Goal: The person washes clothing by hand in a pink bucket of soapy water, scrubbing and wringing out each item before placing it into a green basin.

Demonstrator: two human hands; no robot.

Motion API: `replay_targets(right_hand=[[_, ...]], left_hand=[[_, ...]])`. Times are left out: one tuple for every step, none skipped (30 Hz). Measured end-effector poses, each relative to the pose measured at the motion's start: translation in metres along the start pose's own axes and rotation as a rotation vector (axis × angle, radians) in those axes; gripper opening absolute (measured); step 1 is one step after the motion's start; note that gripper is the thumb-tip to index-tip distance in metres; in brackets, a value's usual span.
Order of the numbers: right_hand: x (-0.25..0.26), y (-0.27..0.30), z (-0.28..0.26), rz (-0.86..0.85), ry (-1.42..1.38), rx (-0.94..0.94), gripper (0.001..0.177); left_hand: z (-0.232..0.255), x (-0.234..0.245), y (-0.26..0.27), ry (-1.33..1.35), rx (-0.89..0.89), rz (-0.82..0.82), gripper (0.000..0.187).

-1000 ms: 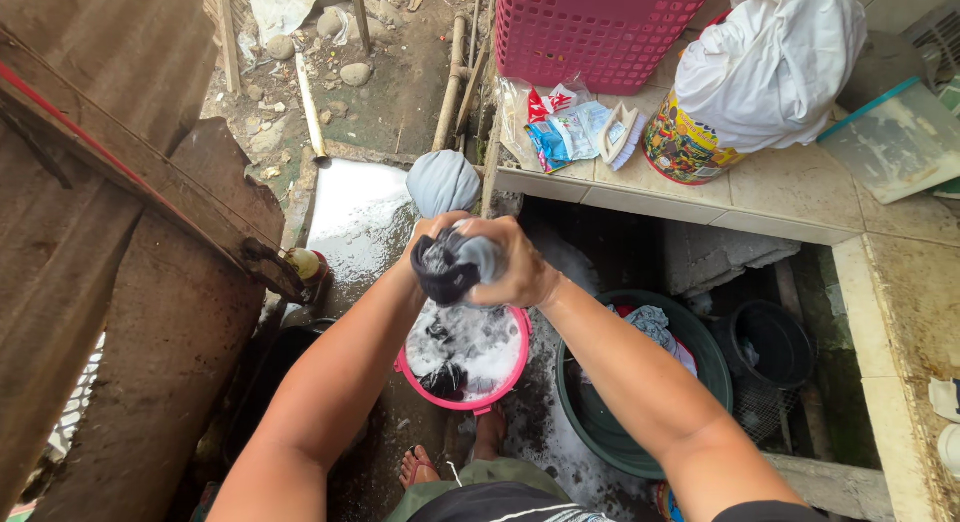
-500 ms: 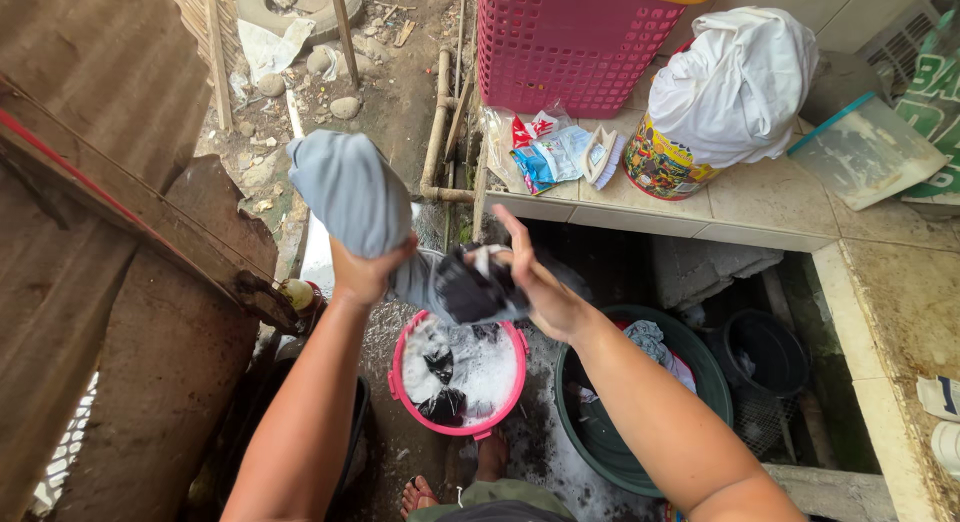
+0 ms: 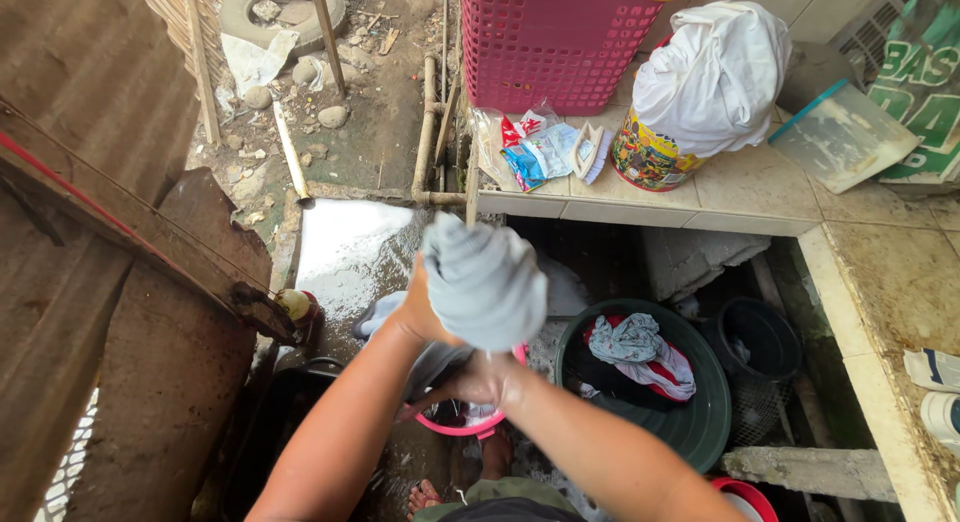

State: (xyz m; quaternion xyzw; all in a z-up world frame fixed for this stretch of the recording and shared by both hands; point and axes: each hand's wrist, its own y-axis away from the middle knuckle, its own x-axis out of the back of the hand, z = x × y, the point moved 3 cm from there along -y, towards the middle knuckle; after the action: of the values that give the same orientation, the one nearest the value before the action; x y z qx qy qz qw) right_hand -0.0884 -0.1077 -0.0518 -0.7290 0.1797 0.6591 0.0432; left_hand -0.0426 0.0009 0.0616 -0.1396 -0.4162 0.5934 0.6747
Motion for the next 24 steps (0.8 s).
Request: replay_targets(right_hand=[[0.01, -0.005, 0.006, 0.036, 0.016, 0.103, 0.089], [0.02, -0.009, 0.013, 0.075, 0.029, 0.205, 0.082], [0.028, -0.014, 0.017, 0.113, 0.043, 0.307, 0.075], [0.03, -0.019, 0.02, 0.02, -0.193, 0.313, 0.068], [0.027, -0.025, 0.021, -0.071, -0.34, 0.333, 0.066], [0.018, -0.029, 0.021, -0.151, -0.437, 0.338, 0.065], [0.003, -0.031, 0.023, -0.228, -0.449, 0.33, 0.063], [-0.016, -0.027, 0.029, -0.304, -0.457, 0.309, 0.062], [-0.038, -0.023, 0.035, -0.389, -0.441, 0.286, 0.061], [-0.06, -0.021, 0.041, -0.471, -0.395, 0.258, 0.06], [-0.079, -0.02, 0.045, -0.516, -0.351, 0.24, 0.058], [-0.089, -0.019, 0.044, -0.393, -0.305, 0.235, 0.06], [-0.094, -0.016, 0.042, -0.269, -0.258, 0.231, 0.062], [-0.094, -0.015, 0.041, -0.143, -0.217, 0.224, 0.064], [-0.091, -0.017, 0.039, -0.095, -0.555, 0.159, 0.068], [-0.086, -0.02, 0.035, -0.041, -0.893, 0.09, 0.073], [-0.08, -0.02, 0.027, -0.046, -0.779, 0.168, 0.072], [-0.074, -0.018, 0.017, -0.051, -0.662, 0.246, 0.071], [-0.068, -0.016, 0.005, -0.055, -0.545, 0.322, 0.07], [-0.064, -0.013, -0.007, -0.058, -0.426, 0.394, 0.069], [-0.062, -0.008, -0.019, -0.061, -0.307, 0.465, 0.068], [-0.063, -0.005, -0.032, -0.068, -0.186, 0.535, 0.067], [-0.065, 0.0, -0.045, -0.074, -0.064, 0.604, 0.066], [-0.065, 0.006, -0.056, 0.056, -0.011, 0.664, 0.063]], left_hand=[[0.003, -0.004, 0.0, 0.003, -0.015, -0.02, 0.06], [0.005, -0.009, 0.001, 0.005, -0.027, -0.041, 0.059], [0.008, -0.013, 0.001, 0.009, -0.042, -0.058, 0.057], [0.011, -0.017, 0.002, 0.011, -0.05, -0.077, 0.056], [0.013, -0.02, 0.003, 0.015, -0.059, -0.091, 0.055], [0.014, -0.022, 0.004, 0.017, -0.062, -0.102, 0.053], [0.014, -0.024, 0.004, 0.021, -0.073, -0.114, 0.052], [0.015, -0.027, 0.005, 0.032, -0.074, -0.125, 0.051], [0.016, -0.03, 0.006, 0.048, -0.077, -0.131, 0.049], [0.016, -0.032, 0.006, 0.056, -0.085, -0.139, 0.048], [0.015, -0.033, 0.005, 0.068, -0.089, -0.146, 0.047], [0.013, -0.033, 0.003, 0.072, -0.1, -0.151, 0.045], [0.012, -0.032, 0.004, 0.08, -0.109, -0.143, 0.044], [0.011, -0.031, 0.005, 0.086, -0.107, -0.133, 0.043], [0.01, -0.028, 0.008, 0.099, -0.106, -0.113, 0.042], [0.011, -0.024, 0.012, 0.117, -0.103, -0.068, 0.04], [0.01, -0.02, 0.014, 0.132, -0.096, -0.036, 0.039], [0.01, -0.014, 0.017, 0.155, -0.092, 0.013, 0.038], [0.01, -0.01, 0.018, 0.178, -0.078, 0.063, 0.037], [0.012, -0.002, 0.022, 0.205, -0.062, 0.118, 0.035], [0.013, 0.005, 0.024, 0.234, -0.042, 0.17, 0.034], [0.014, 0.013, 0.024, 0.27, -0.018, 0.219, 0.033], [0.014, 0.02, 0.022, 0.314, 0.003, 0.266, 0.032], [0.017, 0.024, 0.022, 0.362, 0.023, 0.304, 0.031]])
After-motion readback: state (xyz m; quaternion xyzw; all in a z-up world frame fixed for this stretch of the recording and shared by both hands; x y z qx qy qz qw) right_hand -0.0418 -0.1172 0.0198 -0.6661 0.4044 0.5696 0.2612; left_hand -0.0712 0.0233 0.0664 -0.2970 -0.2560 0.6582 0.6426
